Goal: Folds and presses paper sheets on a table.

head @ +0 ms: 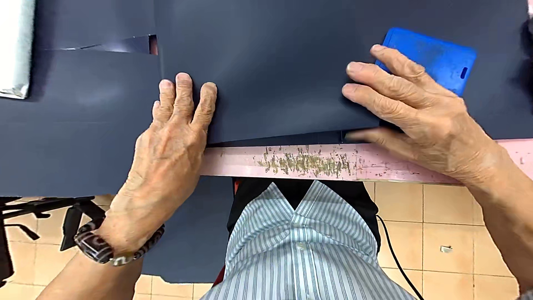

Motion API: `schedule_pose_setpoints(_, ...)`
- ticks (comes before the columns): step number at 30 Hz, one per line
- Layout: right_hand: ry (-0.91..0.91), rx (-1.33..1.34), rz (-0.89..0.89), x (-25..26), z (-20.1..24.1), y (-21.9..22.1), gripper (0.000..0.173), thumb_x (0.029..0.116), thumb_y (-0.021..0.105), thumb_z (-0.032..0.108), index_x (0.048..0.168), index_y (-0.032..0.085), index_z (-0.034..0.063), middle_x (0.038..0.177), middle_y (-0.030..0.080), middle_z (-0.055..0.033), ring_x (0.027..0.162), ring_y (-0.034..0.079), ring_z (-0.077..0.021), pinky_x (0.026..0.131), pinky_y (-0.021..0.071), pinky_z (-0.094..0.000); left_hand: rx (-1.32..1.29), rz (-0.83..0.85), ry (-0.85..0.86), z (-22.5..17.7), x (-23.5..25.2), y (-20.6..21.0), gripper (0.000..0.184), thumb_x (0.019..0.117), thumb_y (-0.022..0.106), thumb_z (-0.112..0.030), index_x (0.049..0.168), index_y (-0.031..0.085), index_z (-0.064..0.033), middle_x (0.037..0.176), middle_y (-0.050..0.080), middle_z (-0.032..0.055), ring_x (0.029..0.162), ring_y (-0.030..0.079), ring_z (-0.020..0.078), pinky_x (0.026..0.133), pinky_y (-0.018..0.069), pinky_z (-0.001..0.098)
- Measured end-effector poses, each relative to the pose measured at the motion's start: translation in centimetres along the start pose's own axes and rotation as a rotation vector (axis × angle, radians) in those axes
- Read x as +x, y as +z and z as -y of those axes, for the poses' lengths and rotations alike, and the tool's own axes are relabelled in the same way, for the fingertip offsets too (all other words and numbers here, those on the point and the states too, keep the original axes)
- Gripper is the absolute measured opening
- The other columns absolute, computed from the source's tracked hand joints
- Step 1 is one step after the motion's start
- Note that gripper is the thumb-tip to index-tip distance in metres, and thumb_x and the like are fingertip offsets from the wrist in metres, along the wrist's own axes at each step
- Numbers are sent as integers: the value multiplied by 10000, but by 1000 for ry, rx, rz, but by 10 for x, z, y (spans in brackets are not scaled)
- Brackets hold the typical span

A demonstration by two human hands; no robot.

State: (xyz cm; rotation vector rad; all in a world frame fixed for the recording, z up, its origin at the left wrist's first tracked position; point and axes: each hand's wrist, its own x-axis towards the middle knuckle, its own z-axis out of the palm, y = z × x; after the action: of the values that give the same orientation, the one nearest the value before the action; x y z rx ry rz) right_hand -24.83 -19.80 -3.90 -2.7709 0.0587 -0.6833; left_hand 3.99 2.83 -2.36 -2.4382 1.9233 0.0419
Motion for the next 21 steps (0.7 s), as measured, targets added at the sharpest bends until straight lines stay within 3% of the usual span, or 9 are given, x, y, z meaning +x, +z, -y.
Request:
schedule_pose_setpoints(3, -49, -66, -8, -8, 2, 7, 356, 1023, 565, 60, 1369, 638, 29, 1454, 597, -167, 1438, 456, -407, 1199, 357, -497, -12, 5, 22, 1, -1, -1, 844, 824, 557, 192, 1593, 255, 19, 1627, 202, 357, 1456, 282, 595, 1129, 338, 678)
schedule_pose_setpoints(6, -110, -129, 52, -13, 3, 10, 376, 1027, 472, -24, 1376, 610, -12, 1440, 597, -210, 1396, 495, -443, 1187, 346, -560, -69, 22, 108, 17, -5, -1, 831, 815, 543, 112, 1592, 259, 30, 1638, 189, 345, 1483, 254, 568, 1180, 302, 632)
schedule_pose_setpoints(9, -120, -184, 195, -11, 8, 5, 403, 1037, 432, 0, 1422, 544, -48, 1475, 552, -244, 1406, 476, -458, 1187, 300, -616, -259, 98, 292, 55, -11, -2, 718, 933, 420, -212, 1602, 280, 7, 1675, 160, 284, 1548, 138, 489, 1260, 183, 562)
schedule_pose_setpoints(11, -90, -153, 258, -10, 12, 1, 441, 1022, 415, 18, 1442, 528, -57, 1509, 523, -230, 1442, 437, -441, 1205, 265, -634, -360, 164, 359, 69, -10, -6, 786, 1032, 349, -547, 1630, 236, -51, 1697, 105, 243, 1569, 61, 453, 1269, 119, 582)
schedule_pose_setpoints(12, -74, -137, 274, -11, 12, -1, 452, 1034, 414, 64, 1459, 520, -48, 1534, 503, -211, 1468, 409, -420, 1223, 242, -634, -387, 155, 349, 69, -10, -5, 791, 1041, 303, -608, 1633, 254, -86, 1706, 116, 209, 1578, 65, 421, 1277, 122, 579)
schedule_pose_setpoints(14, -43, -134, 251, -17, 12, -2, 452, 1084, 418, 221, 1456, 551, 1, 1529, 522, -176, 1477, 405, -387, 1223, 226, -631, -383, 65, 256, 57, -11, 0, 722, 1057, 223, -585, 1591, 386, -127, 1694, 235, 142, 1579, 163, 342, 1267, 210, 538)
schedule_pose_setpoints(17, 41, -112, 160, -24, 18, 3, 497, 1089, 427, 436, 1348, 670, 88, 1429, 629, -109, 1446, 461, -323, 1218, 234, -592, -284, -169, 135, 33, -5, 10, 634, 1084, 224, -449, 1302, 664, -49, 1488, 539, 210, 1434, 455, 392, 1100, 418, 541)
schedule_pose_setpoints(19, 85, -100, 83, -21, 21, 6, 427, 1078, 483, 401, 1244, 739, 102, 1329, 700, -76, 1379, 541, -297, 1185, 292, -575, -214, -293, 47, 25, 9, 10, 516, 1071, 299, -304, 1080, 705, 13, 1238, 690, 231, 1192, 645, 410, 898, 516, 554)
schedule_pose_setpoints(21, 107, -105, 5, -14, 21, 12, 313, 1050, 572, 333, 1116, 780, 108, 1199, 755, -53, 1281, 619, -273, 1132, 357, -560, -143, -326, -23, 23, 28, 7, 423, 1064, 381, -277, 1035, 656, 42, 1082, 677, 252, 979, 674, 436, 729, 505, 576)
